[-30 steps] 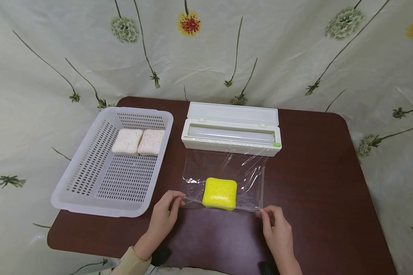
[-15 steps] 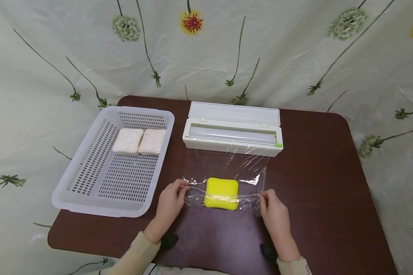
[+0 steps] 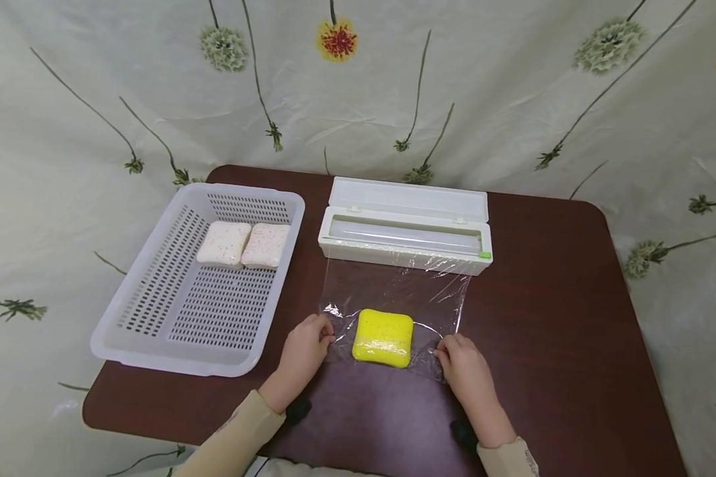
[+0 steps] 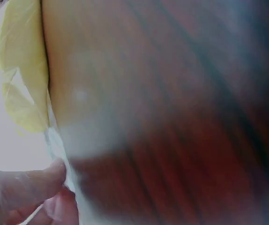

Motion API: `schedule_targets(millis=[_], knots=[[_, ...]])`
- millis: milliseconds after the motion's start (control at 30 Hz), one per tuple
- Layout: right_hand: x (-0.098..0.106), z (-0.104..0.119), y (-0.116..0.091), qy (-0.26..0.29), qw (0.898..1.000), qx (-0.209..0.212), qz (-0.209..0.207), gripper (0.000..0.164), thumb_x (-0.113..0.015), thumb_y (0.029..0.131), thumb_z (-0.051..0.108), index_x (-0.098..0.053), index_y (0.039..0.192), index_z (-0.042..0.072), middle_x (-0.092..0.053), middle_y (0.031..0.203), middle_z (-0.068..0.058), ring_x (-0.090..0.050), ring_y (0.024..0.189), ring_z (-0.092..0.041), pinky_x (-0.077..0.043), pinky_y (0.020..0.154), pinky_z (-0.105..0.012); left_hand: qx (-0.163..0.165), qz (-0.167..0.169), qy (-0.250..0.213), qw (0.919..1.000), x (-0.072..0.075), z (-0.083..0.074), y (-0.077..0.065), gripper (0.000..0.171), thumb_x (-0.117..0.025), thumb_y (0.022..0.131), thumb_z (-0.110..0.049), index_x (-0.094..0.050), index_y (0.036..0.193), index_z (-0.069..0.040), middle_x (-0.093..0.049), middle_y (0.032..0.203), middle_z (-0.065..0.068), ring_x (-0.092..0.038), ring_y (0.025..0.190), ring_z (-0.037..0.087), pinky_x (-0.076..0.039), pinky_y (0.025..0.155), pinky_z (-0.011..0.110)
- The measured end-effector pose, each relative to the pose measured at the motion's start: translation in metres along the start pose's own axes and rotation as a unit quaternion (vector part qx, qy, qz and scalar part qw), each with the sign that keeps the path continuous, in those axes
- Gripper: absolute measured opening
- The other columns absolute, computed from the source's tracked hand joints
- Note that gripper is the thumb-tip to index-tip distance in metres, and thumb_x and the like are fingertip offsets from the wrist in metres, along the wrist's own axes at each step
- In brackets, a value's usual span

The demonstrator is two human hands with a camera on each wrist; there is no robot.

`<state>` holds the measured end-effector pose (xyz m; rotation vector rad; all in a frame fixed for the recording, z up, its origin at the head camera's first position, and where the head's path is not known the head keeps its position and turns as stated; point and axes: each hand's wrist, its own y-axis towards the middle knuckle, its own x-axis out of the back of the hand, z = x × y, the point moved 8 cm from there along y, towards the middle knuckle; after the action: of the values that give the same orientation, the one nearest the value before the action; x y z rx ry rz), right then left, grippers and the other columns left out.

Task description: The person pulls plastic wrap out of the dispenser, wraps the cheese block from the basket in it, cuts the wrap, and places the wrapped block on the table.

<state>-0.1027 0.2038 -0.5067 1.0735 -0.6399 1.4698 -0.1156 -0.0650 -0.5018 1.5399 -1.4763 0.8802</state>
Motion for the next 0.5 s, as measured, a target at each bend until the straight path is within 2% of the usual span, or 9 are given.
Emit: schedule_targets(millis=[167,333,400,500], knots=[[-0.005,-0.004,0.002,0.017,0.999,-0.038,0.032,0.02,-0.083,0.075,0.004,-0.064,0.08,0.005,-0.059,0.077,-0.004,-0.055,0.069,-0.018,-0.049,0.061,-0.036,0.03,0.013,0.035,0.9989,-0.001,-0.001,0.001,0.026,-0.083,0.077,-0.008,-0.058,0.075,-0.013,-0.052,0.075,0.003,-0.052,0.072,0.02,-0.047,0.057,0.032],[-0.005,-0.013,0.004,0.043,0.993,-0.102,0.047,0.028,-0.085,0.074,0.006,-0.057,0.08,0.004,-0.055,0.077,-0.006,-0.054,0.067,-0.019,-0.046,0.059,-0.034,0.059,0.017,0.012,0.998,0.0,0.004,0.004,0.033,-0.084,0.074,-0.005,-0.051,0.079,-0.011,-0.051,0.076,0.005,-0.055,0.071,0.023,-0.046,0.058,0.035],[-0.004,-0.014,0.004,0.044,0.992,-0.112,0.046,0.027,-0.084,0.075,0.006,-0.057,0.079,0.005,-0.053,0.076,-0.006,-0.054,0.066,-0.02,-0.045,0.059,-0.035,0.062,0.021,-0.004,0.9979,0.0,0.006,0.004,0.036,-0.084,0.074,-0.004,-0.049,0.078,-0.01,-0.05,0.073,0.004,-0.055,0.067,0.022,-0.044,0.056,0.034],[-0.003,-0.012,0.004,0.038,0.994,-0.098,0.037,0.021,-0.082,0.076,0.005,-0.062,0.078,0.005,-0.055,0.075,-0.006,-0.057,0.065,-0.021,-0.047,0.058,-0.038,0.058,0.026,-0.01,0.9979,0.0,0.005,0.004,0.034,-0.085,0.074,-0.007,-0.051,0.074,-0.011,-0.049,0.069,0.002,-0.054,0.062,0.019,-0.042,0.053,0.031]])
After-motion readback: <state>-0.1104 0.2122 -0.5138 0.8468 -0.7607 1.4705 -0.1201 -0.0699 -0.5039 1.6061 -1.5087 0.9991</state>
